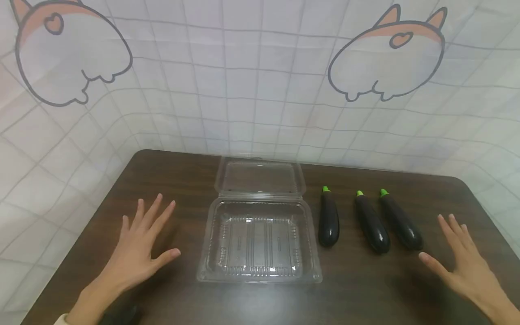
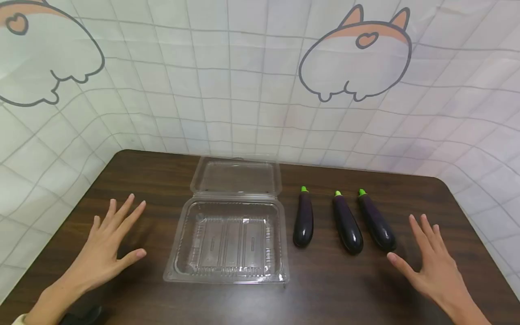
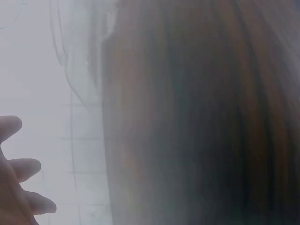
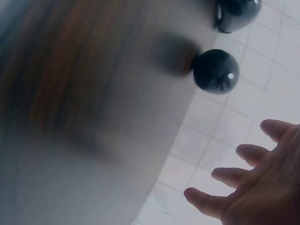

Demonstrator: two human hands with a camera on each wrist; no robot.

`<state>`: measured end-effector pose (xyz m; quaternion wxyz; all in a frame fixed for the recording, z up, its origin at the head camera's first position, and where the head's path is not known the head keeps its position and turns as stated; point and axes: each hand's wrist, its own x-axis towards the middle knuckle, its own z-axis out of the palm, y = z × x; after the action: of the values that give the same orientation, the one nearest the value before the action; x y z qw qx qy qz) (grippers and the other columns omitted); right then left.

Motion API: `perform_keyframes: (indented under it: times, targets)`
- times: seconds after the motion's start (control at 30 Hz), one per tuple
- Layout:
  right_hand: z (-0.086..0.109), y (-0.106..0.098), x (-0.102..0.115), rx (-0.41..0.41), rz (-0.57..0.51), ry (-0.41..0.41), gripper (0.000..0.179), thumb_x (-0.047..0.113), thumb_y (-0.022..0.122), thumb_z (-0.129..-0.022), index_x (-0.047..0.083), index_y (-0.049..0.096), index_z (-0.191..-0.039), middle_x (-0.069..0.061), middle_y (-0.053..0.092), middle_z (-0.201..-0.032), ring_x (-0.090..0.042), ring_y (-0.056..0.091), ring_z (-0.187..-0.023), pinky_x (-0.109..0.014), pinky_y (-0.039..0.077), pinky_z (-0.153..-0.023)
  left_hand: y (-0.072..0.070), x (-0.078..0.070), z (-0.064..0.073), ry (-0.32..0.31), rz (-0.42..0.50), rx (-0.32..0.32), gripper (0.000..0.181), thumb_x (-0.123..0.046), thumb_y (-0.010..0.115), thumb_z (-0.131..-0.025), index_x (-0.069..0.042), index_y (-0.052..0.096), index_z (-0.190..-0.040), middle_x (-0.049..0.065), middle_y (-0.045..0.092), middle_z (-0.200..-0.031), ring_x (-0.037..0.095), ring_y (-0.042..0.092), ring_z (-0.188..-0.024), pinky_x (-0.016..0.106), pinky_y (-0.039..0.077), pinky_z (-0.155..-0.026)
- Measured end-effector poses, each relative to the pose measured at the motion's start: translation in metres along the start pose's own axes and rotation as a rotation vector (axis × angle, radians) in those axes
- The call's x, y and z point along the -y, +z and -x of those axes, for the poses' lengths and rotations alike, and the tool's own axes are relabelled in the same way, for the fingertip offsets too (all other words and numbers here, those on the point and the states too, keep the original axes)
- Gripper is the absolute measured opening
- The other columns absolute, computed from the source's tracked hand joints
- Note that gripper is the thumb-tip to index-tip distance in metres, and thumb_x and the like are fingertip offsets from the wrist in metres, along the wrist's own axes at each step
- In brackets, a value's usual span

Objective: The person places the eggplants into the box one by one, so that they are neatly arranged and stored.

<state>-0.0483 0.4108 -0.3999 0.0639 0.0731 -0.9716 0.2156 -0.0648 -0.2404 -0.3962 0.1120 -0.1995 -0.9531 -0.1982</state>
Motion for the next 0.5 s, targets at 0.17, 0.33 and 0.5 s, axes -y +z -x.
perform_keyframes:
  times: [0.17, 0.33, 0.5]
  targets:
    - [-0.003, 0.007, 0.004, -0.027, -0.089, 0.004, 0.082, 0.027, 0.057, -0.094, 0.018, 0.002, -0.155, -0.014, -0.008, -0.158, -0.046, -0.011, -0.139, -0.078, -0.006, -0.091, 0.010, -0.012, -0.007, 0.017, 0.166, -0.044, 0.087, -0.060, 0.057, -0.086, -0.020, 0.020, -0.154, 0.009, 0.004, -0.160, 0.048, -0.004, -0.140, 0.079, 0.009, -0.094]
    - [-0.008, 0.011, 0.005, -0.048, -0.143, 0.019, 0.075, 0.026, 0.051, -0.097, 0.022, 0.002, -0.155, -0.011, -0.007, -0.159, -0.053, -0.002, -0.137, -0.078, -0.001, -0.093, 0.023, -0.023, -0.009, 0.033, 0.337, -0.053, 0.083, -0.063, 0.049, -0.090, -0.018, 0.019, -0.154, 0.008, 0.003, -0.160, 0.046, -0.005, -0.141, 0.082, 0.011, -0.088]
    - [-0.010, 0.013, 0.003, -0.054, -0.212, 0.093, 0.069, 0.026, 0.045, -0.101, 0.028, 0.002, -0.154, -0.013, -0.003, -0.158, -0.067, 0.016, -0.124, -0.078, 0.015, -0.090, 0.037, -0.032, -0.008, 0.060, 0.554, -0.053, 0.076, -0.051, 0.052, -0.094, -0.015, 0.020, -0.154, 0.008, 0.006, -0.160, 0.038, -0.003, -0.143, 0.080, 0.006, -0.093]
